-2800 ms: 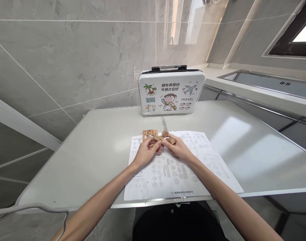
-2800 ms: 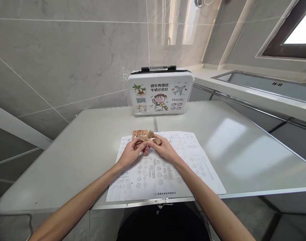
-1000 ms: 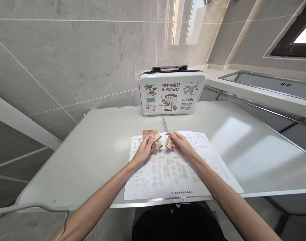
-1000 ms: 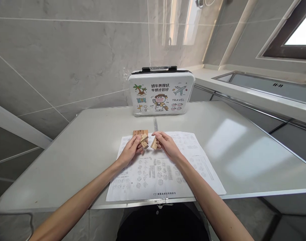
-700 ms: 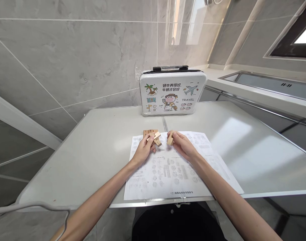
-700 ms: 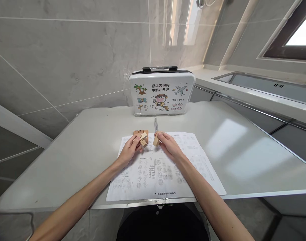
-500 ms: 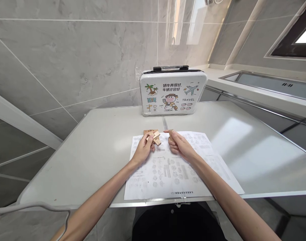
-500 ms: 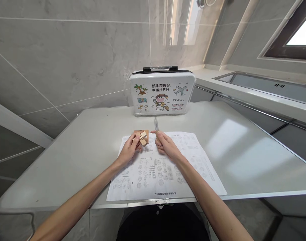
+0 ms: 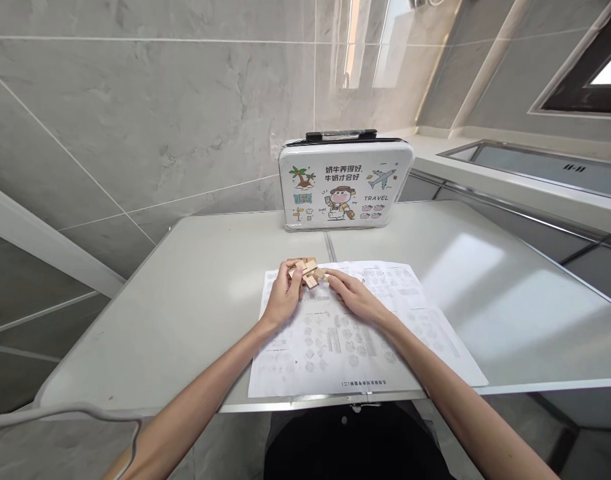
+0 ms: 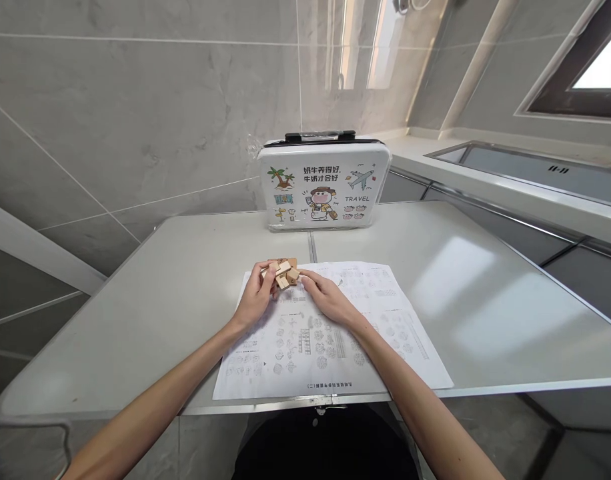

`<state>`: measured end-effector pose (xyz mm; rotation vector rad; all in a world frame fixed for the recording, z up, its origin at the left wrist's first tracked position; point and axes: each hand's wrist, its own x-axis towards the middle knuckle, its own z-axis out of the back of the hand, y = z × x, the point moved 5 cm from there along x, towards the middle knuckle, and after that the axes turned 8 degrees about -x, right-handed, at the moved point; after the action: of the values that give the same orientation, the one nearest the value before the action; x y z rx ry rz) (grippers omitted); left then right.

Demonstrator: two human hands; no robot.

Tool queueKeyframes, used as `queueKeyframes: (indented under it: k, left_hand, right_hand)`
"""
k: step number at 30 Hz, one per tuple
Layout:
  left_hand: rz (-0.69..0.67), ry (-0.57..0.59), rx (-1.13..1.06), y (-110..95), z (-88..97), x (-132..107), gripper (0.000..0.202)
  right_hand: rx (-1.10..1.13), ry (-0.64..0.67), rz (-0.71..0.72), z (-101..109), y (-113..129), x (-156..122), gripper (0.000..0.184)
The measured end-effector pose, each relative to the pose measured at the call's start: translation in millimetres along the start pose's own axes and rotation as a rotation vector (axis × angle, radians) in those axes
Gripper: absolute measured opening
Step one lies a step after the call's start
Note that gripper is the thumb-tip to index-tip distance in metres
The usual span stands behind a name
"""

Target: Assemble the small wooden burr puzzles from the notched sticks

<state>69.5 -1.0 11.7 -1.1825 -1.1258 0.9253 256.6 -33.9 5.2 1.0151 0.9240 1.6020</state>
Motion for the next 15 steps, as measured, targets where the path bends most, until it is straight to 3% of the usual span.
queueKeyframes:
  k: [5,10,15]
  left_hand:
    - [-0.066,-0.058,0.141,-9,4.1,-3,0.041]
    - [-0.136,0.049,0.279,-17,-3.8,-9,0.036]
    - [-0.142,0.142,0.361,-18,-8.2,-11,0.041]
  right_hand:
    - [0.007,0.084,0.032,-8,-2,-1,0.047]
    - [0.03,0.075,0.011,-13,-5,-4,0.033]
    - [0.013,-0.008,0.022,-11,-5,-6,0.031]
